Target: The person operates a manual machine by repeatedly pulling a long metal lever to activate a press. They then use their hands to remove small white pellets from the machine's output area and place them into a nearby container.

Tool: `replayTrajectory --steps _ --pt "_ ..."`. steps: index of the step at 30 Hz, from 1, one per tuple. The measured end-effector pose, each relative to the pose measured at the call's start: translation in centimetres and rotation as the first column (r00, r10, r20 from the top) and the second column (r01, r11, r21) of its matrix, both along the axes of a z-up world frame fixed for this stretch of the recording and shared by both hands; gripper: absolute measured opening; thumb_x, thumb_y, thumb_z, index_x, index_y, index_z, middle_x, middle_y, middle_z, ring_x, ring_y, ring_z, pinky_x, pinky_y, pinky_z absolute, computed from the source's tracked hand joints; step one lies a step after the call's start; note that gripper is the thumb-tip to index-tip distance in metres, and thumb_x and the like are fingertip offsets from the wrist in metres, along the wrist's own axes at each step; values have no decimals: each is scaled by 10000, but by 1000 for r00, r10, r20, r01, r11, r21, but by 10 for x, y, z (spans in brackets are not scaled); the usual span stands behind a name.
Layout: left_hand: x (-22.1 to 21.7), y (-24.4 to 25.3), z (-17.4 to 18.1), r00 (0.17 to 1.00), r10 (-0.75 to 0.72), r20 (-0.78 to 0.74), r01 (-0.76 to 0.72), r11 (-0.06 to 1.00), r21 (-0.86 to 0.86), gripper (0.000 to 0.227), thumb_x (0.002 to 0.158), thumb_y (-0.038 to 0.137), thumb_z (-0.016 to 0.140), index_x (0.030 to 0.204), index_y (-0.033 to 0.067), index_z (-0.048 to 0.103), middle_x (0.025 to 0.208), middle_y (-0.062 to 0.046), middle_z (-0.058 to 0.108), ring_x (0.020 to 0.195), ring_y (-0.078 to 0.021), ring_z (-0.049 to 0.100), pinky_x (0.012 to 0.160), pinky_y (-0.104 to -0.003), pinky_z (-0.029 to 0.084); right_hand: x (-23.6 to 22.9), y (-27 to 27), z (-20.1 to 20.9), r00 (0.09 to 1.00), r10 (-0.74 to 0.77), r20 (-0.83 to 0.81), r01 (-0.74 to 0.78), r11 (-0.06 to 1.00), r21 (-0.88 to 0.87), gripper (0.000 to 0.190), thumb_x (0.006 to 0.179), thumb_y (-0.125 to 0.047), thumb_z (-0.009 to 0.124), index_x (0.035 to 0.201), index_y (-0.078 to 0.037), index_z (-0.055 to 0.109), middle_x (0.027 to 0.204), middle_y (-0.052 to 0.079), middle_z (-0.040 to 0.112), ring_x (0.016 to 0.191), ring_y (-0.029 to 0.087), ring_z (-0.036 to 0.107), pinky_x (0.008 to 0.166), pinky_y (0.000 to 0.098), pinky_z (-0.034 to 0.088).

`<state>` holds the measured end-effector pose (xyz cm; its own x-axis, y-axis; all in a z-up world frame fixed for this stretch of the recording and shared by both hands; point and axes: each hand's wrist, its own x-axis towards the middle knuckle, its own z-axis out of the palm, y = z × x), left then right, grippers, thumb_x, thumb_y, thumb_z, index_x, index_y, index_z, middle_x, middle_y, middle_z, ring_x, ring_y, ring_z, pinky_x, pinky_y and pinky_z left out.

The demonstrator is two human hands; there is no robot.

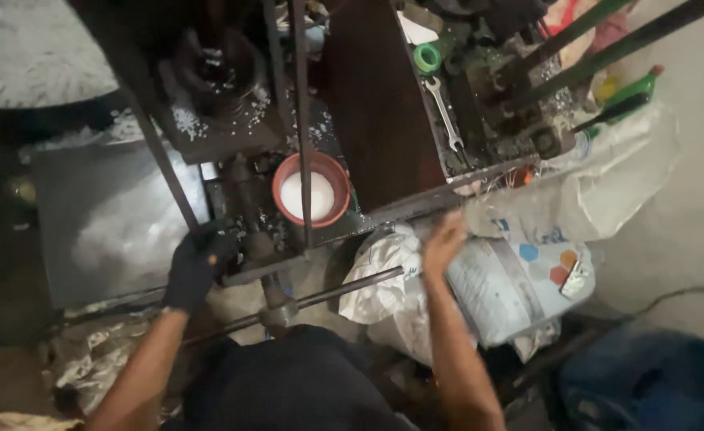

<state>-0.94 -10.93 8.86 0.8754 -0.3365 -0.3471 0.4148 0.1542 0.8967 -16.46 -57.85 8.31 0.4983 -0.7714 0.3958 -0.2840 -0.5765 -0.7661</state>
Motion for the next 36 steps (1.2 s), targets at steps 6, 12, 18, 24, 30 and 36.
replayTrajectory --steps 6,12,18,24,30,36 --pt "-7 -31 32 950 160 270 -255 893 370 298 1035 259 590 1057 9 751 672 -2 593 592 -94 516 541 -313 418 81 -142 228 844 34 535 90 975 -204 482 1221 -316 433 1549 37 418 1541 215 511 1398 306 594 1215 419 510" --pt "-4 -27 4 892 138 431 -343 827 445 296 1037 275 633 962 11 744 660 25 572 595 -75 539 538 -296 395 167 -178 317 971 231 -54 -224 820 -526 301 1060 -293 704 1064 2 767 901 116 752 786 279 728 713 437 550" --pt "-6 -30 -1 960 276 56 -281 925 256 302 1009 283 664 912 4 725 609 19 515 509 -89 455 449 -302 320 182 -169 295 999 44 30 -8 693 -721 245 999 -267 748 923 -34 753 854 180 731 771 380 717 675 471 540" --pt "-4 -31 16 966 247 74 -258 926 276 286 994 283 639 1006 26 764 599 23 568 509 -73 501 449 -280 384 179 -149 298 993 82 86 6 687 -727 176 1033 -185 688 1038 -24 757 953 182 748 834 357 743 730 461 561" --pt "-5 -32 24 963 268 6 -263 937 229 304 977 282 665 1021 -1 767 617 2 577 513 -93 499 454 -298 375 181 -145 301 985 134 104 -15 681 -732 149 1017 -129 637 1005 -2 714 996 181 758 869 347 753 765 435 579" --pt "-4 -31 25 968 229 106 -250 927 280 328 991 303 650 1020 -3 766 629 5 601 544 -72 522 473 -283 395 182 -139 304 996 46 76 27 659 -752 183 1043 -137 613 1006 -18 746 881 172 731 759 334 718 662 427 529"
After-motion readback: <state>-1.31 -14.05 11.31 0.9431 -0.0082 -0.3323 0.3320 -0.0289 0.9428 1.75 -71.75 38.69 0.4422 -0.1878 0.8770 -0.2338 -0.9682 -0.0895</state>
